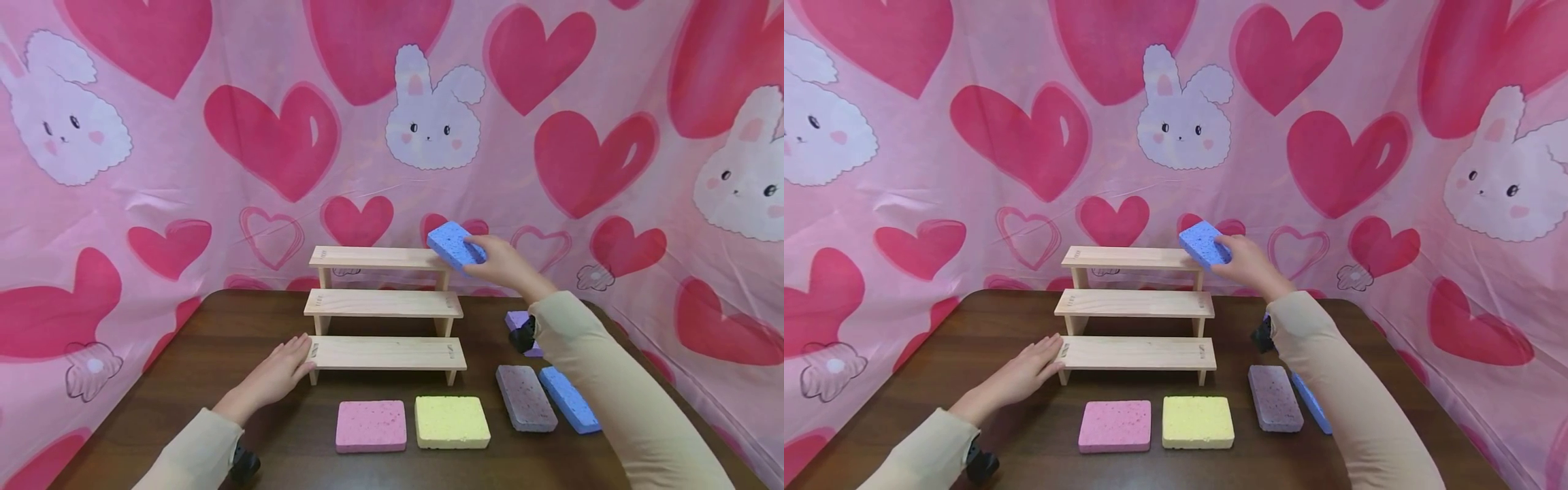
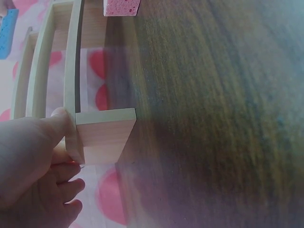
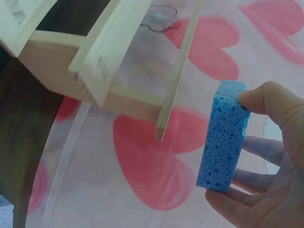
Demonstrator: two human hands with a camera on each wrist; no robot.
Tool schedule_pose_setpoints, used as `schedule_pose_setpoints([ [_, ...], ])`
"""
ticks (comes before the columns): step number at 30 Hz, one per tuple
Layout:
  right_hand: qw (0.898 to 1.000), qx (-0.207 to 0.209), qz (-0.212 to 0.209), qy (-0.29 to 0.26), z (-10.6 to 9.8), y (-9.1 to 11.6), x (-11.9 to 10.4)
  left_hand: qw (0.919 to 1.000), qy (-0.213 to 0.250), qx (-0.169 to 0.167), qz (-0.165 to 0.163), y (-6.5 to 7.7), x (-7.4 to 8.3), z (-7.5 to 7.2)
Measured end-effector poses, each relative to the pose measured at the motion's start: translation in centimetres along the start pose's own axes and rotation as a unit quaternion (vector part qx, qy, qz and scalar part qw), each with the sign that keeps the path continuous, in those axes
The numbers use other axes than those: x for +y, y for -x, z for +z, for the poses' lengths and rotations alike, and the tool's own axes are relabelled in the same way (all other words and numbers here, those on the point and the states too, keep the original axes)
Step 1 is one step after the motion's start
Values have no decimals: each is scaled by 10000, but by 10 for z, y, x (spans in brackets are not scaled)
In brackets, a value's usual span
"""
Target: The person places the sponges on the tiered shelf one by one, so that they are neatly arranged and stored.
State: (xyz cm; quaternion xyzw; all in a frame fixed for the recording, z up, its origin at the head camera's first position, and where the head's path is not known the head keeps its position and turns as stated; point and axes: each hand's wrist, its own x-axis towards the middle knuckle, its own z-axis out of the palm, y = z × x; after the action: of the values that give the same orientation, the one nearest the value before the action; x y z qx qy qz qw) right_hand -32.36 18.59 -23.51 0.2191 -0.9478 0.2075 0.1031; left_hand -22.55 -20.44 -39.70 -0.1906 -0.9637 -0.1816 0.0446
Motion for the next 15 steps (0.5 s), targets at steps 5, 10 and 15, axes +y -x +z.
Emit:
schedule_pose_setpoints([
  [5, 9999, -63, -138, 67, 3, -6, -12, 10000, 27, -10, -28, 0, 1, 0],
  [10, 9997, -120, -186, 47, 8, -11, -20, 10000, 31, -32, -39, 0, 0, 0],
  [15, 9992, -155, -361, -55, 16, -16, -29, 10000, 41, -10, -12, 0, 0, 0],
])
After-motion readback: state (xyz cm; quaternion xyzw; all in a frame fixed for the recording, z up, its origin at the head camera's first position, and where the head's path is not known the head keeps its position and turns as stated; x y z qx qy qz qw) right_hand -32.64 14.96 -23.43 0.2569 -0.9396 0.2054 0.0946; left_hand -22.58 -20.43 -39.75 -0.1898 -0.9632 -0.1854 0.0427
